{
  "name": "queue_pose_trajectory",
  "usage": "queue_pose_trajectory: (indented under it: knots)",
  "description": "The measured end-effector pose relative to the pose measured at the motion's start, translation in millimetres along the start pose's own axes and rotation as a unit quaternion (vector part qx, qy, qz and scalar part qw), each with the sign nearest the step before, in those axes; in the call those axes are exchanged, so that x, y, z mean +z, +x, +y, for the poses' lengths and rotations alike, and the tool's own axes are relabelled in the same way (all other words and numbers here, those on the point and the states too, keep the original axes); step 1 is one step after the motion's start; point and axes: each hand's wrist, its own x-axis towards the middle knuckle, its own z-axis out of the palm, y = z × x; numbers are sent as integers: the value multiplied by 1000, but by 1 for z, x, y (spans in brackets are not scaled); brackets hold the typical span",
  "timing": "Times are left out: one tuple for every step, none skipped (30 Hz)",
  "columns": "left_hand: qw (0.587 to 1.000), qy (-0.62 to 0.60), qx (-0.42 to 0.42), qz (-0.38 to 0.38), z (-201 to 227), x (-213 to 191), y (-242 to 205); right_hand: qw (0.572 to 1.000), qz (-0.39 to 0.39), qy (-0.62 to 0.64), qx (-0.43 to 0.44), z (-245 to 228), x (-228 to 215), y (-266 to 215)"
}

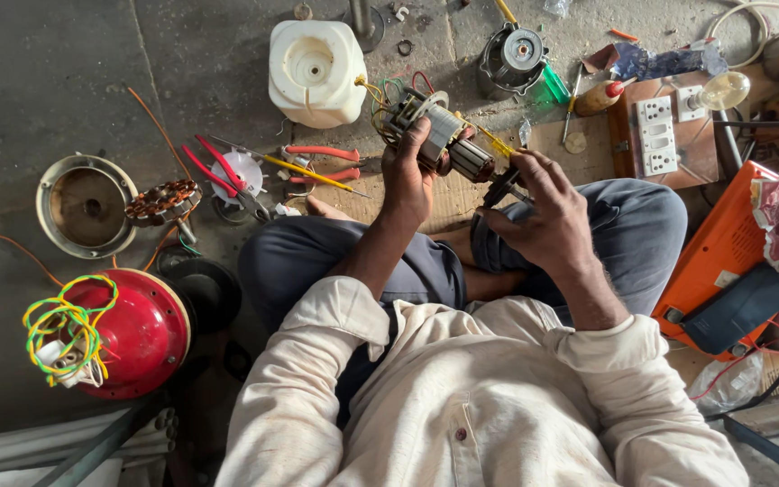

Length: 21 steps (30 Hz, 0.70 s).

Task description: The person works on an appliance motor by hand, using a screwdriver and pliers to manipulate the wiring and internal components while the device is disassembled on the floor.

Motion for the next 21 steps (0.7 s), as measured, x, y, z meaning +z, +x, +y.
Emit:
queue_pose_trajectory:
  knots:
    - [1000, -2, 1, 1, 1, 0, -1, 1000, -2, 0, -2, 1, 3, -1]
    - [1000, -1, -19, -1, 3, 0, -2, 998, 12, -28, -47, 1, 7, -2]
    - [999, 1, -41, -3, 5, 2, -3, 994, 26, -55, -92, 2, 11, -4]
    - [999, 0, -40, -2, 5, 5, -7, 994, 25, -55, -93, 4, 14, -5]
    - [999, 12, -45, -12, 6, 8, -11, 996, 21, -37, -77, 6, 18, -4]
    - [998, 25, -51, -22, 9, 11, -14, 998, 16, -18, -60, 9, 23, -4]
    - [998, 24, -51, -22, 11, 14, -18, 998, 15, -20, -61, 11, 28, -5]
    - [997, 16, -54, -47, 14, 15, -20, 998, 25, 54, 2, 12, 36, -7]
    - [996, 7, -57, -71, 15, 16, -21, 989, 32, 126, 64, 15, 41, -8]
    - [996, 3, -56, -70, 15, 18, -20, 990, 30, 124, 62, 17, 49, -10]
    - [997, 18, -36, -65, 15, 18, -18, 953, 36, 269, 137, 17, 57, -13]
    - [998, 33, -17, -59, 13, 18, -16, 889, 41, 405, 209, 18, 63, -15]
    - [998, 32, -13, -55, 11, 17, -17, 889, 35, 407, 207, 18, 66, -18]
    - [998, 55, -8, -43, 8, 16, -17, 905, 39, 373, 199, 18, 67, -20]
    - [996, 79, -4, -32, 5, 16, -16, 920, 44, 340, 191, 17, 68, -20]
    - [997, 78, 0, -29, 4, 13, -15, 920, 40, 342, 188, 16, 69, -19]
    - [997, 63, -6, -42, 2, 11, -15, 957, 63, 260, 114, 15, 67, -20]
    - [997, 49, -13, -55, 0, 8, -15, 980, 84, 176, 38, 15, 67, -19]
    - [997, 46, -13, -53, -2, 6, -15, 981, 81, 175, 38, 15, 66, -19]
    - [998, 44, -15, -51, -3, 3, -14, 977, 81, 192, 42, 15, 66, -19]
    - [998, 43, -15, -51, -4, 2, -12, 973, 81, 210, 44, 16, 67, -18]
